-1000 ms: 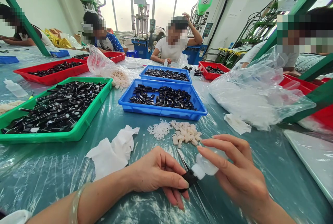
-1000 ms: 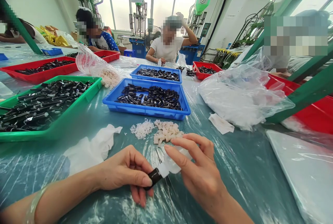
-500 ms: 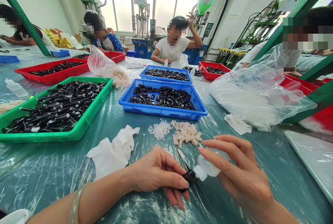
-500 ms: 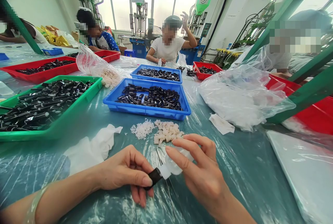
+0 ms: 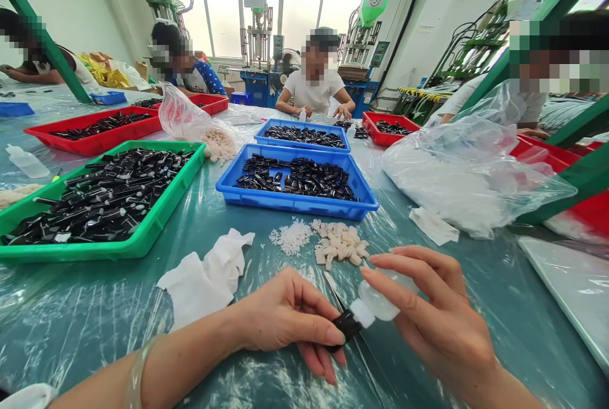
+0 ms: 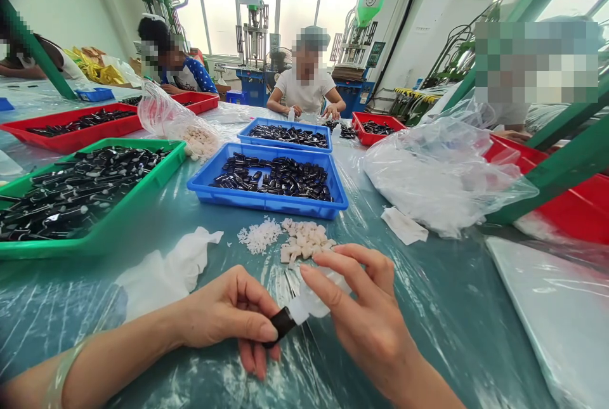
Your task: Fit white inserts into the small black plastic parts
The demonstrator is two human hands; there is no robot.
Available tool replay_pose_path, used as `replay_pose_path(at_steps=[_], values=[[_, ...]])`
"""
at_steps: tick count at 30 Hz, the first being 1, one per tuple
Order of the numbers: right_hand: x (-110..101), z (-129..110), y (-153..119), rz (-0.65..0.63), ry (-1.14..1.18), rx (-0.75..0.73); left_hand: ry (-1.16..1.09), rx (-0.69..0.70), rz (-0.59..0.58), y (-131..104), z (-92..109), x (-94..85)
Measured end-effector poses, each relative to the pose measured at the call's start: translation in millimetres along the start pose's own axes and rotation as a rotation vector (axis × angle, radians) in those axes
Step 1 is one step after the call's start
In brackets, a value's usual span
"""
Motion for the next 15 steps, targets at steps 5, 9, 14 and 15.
replay_pose_path(at_steps=[5, 9, 14, 15], values=[[0.9, 1.4, -1.4, -0.013, 0.032, -0.016, -0.001, 0.006, -0.007, -0.1, 0.1, -0.4], [-0.1, 5.7, -4.2, 0.023, 0.075, -0.001, 0.000, 0.006, -0.012, -0.6, -1.2, -0.7], [0.7, 4.8, -2.1, 0.008, 0.044, 0.002, -0.006, 0.002, -0.012, -0.1, -2.4, -1.0], [1.4, 3.8, -1.3, -0.001, 0.030, 0.000, -0.006, 0.000, -0.013, 0.1, -2.4, -0.6]])
Point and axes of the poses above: each hand's wrist, its own y-axis towards the middle knuckle, its own x-axis out of the palm, z = x × y, the point moved 10 cm from there along y, towards the middle knuckle, and after that the axes turned 3 degrees about x, right-handed, at the moved point
